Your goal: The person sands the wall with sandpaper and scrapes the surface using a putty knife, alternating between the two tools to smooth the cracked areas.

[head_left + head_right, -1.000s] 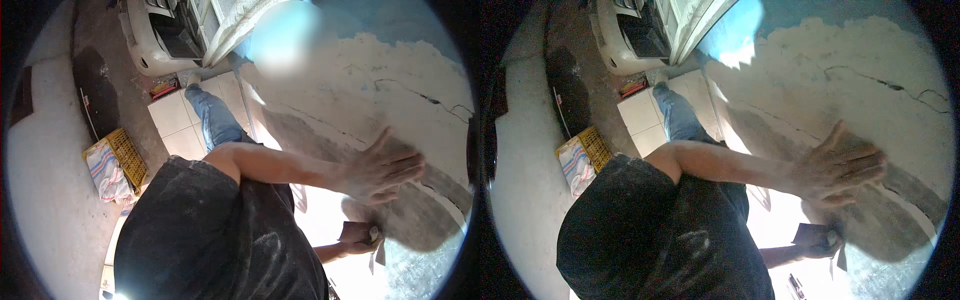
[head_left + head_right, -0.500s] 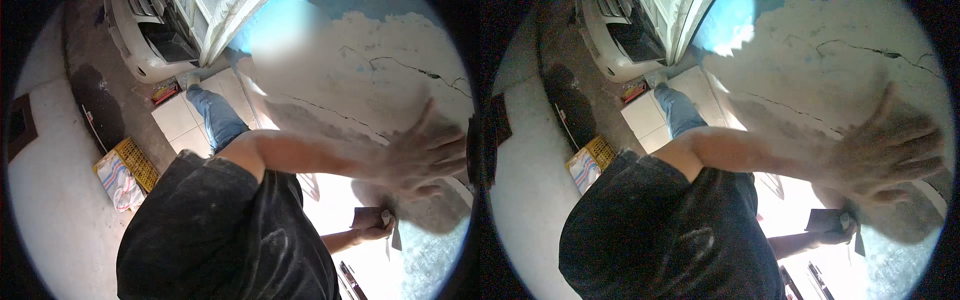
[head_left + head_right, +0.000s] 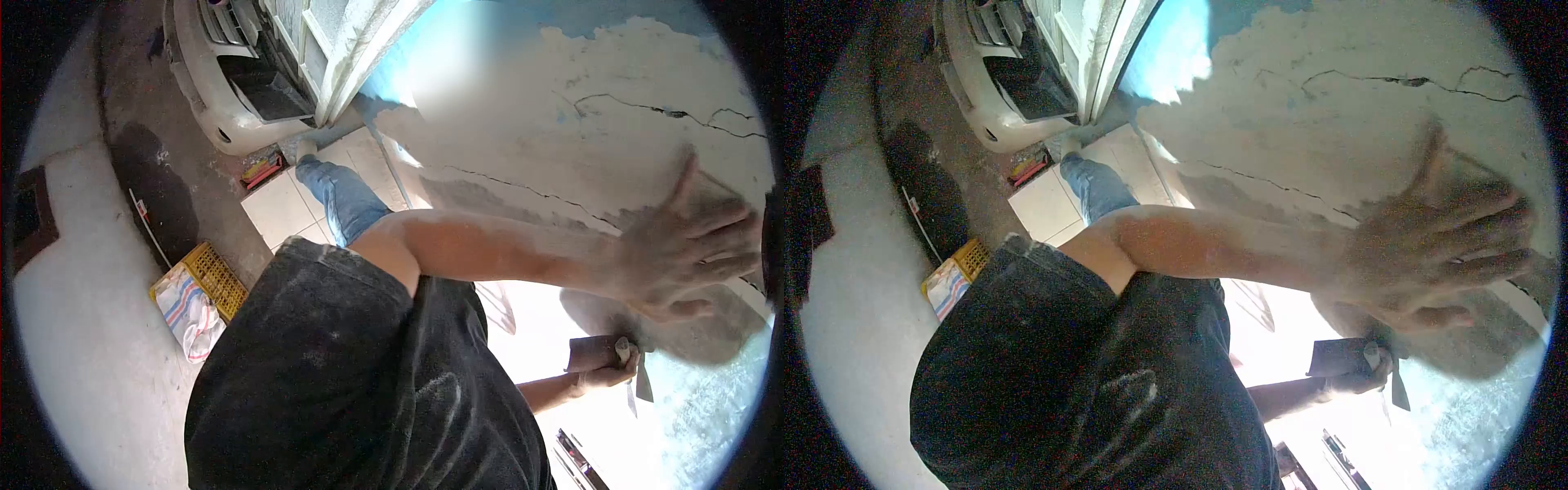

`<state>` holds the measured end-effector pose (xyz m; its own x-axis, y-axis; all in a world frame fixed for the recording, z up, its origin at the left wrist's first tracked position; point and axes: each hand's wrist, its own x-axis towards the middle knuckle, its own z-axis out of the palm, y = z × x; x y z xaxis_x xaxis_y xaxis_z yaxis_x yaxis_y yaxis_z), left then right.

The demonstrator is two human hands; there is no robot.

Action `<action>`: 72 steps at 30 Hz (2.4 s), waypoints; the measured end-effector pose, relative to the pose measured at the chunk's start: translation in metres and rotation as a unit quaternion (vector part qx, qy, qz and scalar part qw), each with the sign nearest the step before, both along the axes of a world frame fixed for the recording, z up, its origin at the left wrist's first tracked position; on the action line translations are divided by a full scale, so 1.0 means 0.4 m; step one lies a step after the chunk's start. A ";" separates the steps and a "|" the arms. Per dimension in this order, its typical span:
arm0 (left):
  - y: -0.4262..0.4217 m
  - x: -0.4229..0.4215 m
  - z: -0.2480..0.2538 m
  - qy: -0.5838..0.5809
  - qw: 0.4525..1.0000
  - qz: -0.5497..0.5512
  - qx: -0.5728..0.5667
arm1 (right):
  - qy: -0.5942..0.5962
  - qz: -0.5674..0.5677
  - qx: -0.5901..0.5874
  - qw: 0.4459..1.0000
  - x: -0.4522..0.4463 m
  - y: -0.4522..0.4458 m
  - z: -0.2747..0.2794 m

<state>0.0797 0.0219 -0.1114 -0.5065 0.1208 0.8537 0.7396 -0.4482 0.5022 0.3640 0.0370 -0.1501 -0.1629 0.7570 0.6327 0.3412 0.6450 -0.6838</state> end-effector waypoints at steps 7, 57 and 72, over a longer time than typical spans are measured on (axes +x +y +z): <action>-0.048 0.039 -0.099 0.049 0.993 0.000 -0.104 | 0.108 -0.089 -0.086 0.986 -0.096 -0.056 0.024; -0.073 0.039 -0.311 0.061 0.981 0.028 -0.180 | -0.009 -0.166 -0.050 0.985 -0.148 -0.082 0.059; -0.074 0.036 -0.364 0.027 0.981 0.014 -0.193 | 0.082 -0.146 -0.071 0.983 -0.138 -0.068 0.051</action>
<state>0.0943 -0.0077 -0.2569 -0.4693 0.4275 0.7727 0.7788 -0.2121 0.5904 0.3089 0.0098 -0.1296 0.1688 0.8391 0.5171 0.3755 0.4303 -0.8209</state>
